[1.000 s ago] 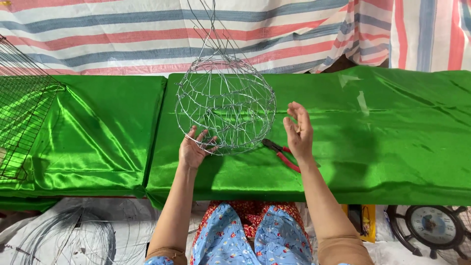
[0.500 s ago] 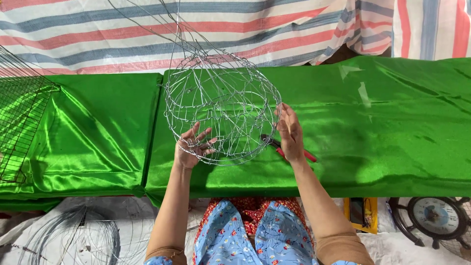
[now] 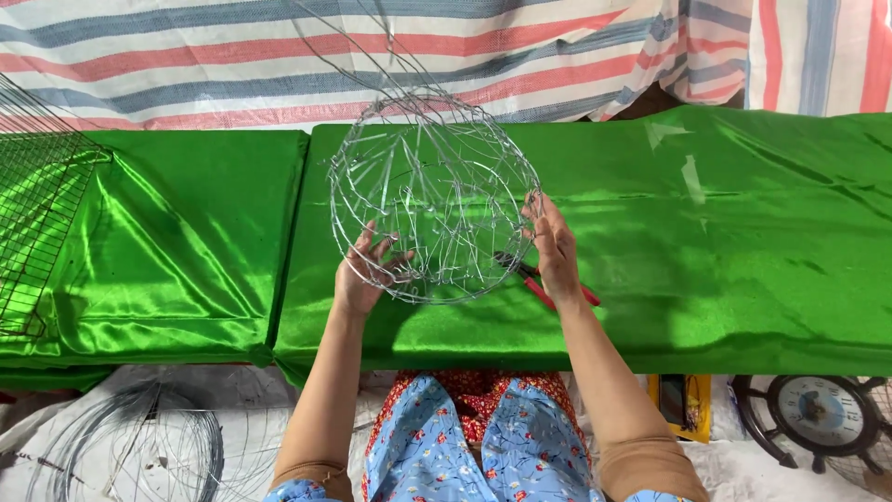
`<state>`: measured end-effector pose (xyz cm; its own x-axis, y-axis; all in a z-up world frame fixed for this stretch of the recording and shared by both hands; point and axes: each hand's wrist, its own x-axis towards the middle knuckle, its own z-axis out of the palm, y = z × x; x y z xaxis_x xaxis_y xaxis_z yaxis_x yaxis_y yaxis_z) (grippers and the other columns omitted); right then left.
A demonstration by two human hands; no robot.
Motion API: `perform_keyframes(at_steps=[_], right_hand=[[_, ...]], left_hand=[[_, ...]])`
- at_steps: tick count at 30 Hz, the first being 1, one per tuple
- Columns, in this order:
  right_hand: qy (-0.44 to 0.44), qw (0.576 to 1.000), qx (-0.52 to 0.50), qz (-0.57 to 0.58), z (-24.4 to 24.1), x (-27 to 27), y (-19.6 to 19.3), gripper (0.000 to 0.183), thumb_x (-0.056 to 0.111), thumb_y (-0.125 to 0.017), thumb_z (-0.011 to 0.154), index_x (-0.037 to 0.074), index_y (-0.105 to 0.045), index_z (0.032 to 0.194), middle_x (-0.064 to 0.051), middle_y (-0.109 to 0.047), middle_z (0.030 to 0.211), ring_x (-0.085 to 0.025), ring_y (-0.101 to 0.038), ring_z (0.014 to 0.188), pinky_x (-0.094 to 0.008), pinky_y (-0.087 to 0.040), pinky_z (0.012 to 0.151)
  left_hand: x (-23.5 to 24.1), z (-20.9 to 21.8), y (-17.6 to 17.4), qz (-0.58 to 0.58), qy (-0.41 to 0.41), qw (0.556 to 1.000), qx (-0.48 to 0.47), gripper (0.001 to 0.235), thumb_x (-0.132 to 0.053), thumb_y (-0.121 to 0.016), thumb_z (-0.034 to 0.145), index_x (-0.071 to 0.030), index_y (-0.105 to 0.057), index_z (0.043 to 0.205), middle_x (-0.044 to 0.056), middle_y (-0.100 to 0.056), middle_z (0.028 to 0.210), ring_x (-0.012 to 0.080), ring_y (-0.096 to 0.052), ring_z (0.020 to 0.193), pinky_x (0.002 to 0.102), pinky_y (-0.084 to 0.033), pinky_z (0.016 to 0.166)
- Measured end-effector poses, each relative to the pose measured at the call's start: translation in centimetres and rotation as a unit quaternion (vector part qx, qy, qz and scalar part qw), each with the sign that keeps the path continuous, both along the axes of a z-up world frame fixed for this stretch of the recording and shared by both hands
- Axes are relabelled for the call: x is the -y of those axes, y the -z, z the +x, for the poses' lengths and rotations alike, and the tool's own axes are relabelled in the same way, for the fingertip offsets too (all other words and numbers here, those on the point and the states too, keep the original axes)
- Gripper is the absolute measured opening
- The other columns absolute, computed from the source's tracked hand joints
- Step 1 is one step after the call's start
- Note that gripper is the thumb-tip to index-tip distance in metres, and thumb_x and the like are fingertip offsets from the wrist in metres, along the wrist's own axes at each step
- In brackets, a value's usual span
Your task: Attaching and securing thin metal wires to a wire frame to build a structure.
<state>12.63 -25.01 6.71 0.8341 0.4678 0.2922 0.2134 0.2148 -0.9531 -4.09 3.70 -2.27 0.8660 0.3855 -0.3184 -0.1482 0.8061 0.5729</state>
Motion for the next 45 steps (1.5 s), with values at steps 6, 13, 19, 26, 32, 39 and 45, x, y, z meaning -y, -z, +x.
perform_keyframes(at_steps=[6,13,19,26,32,39,45], right_hand=[[-0.010,0.996,-0.081,-0.037,1.9,-0.7,4.6,0.061,0.048,-0.040,0.111,0.002,-0.045,0.152,-0.026,-0.052,0.146,-0.047,-0.052,0.132,-0.069,-0.041,0.105],[0.005,0.993,-0.028,-0.118,1.6,0.5,3.5,0.060,0.049,-0.046,0.109,0.007,-0.047,0.151,-0.020,-0.060,0.141,-0.031,-0.058,0.126,-0.047,-0.052,0.097],[-0.001,0.979,0.074,-0.191,3.8,3.0,-2.3,0.055,0.043,-0.048,0.109,0.010,-0.045,0.153,-0.021,-0.060,0.141,-0.037,-0.061,0.124,-0.048,-0.055,0.098],[0.026,0.825,0.544,-0.151,8.7,-1.0,-17.1,0.043,0.021,-0.052,0.113,-0.006,-0.050,0.147,-0.029,-0.059,0.136,-0.044,-0.060,0.122,-0.054,-0.054,0.099],[-0.012,0.619,0.750,-0.234,7.8,-7.8,-26.5,0.054,0.009,-0.069,0.107,0.010,-0.047,0.156,-0.022,-0.039,0.159,-0.039,-0.053,0.129,-0.051,-0.055,0.103],[-0.032,0.410,0.844,-0.345,8.1,-11.5,-29.9,0.026,0.054,-0.060,0.101,0.030,-0.070,0.102,-0.008,-0.062,0.153,-0.029,-0.054,0.142,-0.036,-0.052,0.110],[-0.131,0.534,0.637,-0.541,4.1,-11.0,-34.0,0.035,0.048,-0.071,0.100,0.014,-0.077,0.097,-0.007,-0.072,0.088,-0.028,-0.070,0.074,-0.046,-0.053,0.062]], left_hand=[[0.0,-0.7,1.1,0.087,-0.039,0.988,-0.120,0.056,-0.041,-0.053,0.102,-0.029,-0.040,0.155,0.021,-0.064,0.133,0.0503,-0.070,0.101,0.067,-0.059,0.075],[-1.4,-3.8,-4.6,0.494,-0.245,0.813,-0.190,0.046,-0.007,-0.062,0.097,-0.005,-0.056,0.142,0.029,-0.067,0.123,0.0442,-0.067,0.112,0.057,-0.059,0.086],[-0.5,-2.3,-14.6,0.698,-0.344,0.627,-0.039,0.039,-0.013,-0.058,0.106,-0.009,-0.055,0.145,0.013,-0.063,0.136,0.0318,-0.062,0.127,0.047,-0.052,0.102],[3.0,3.0,-20.4,0.759,-0.277,0.582,0.094,0.030,-0.017,-0.051,0.109,0.000,-0.061,0.132,0.018,-0.071,0.109,0.0287,-0.072,0.094,0.039,-0.061,0.080],[4.1,3.5,-21.4,0.758,-0.207,0.613,0.084,0.034,-0.027,-0.046,0.111,-0.002,-0.069,0.112,0.009,-0.071,0.081,0.0161,-0.071,0.070,0.027,-0.057,0.053],[4.5,3.5,-21.5,0.727,-0.191,0.657,0.057,0.017,-0.015,-0.059,0.106,-0.006,-0.073,0.103,-0.001,-0.067,0.069,0.0067,-0.058,0.056,0.022,-0.044,0.046],[4.7,3.8,-22.3,0.732,-0.172,0.658,0.040,0.022,-0.020,-0.057,0.107,-0.006,-0.074,0.101,-0.004,-0.057,0.061,0.0066,-0.051,0.052,0.025,-0.039,0.045]])
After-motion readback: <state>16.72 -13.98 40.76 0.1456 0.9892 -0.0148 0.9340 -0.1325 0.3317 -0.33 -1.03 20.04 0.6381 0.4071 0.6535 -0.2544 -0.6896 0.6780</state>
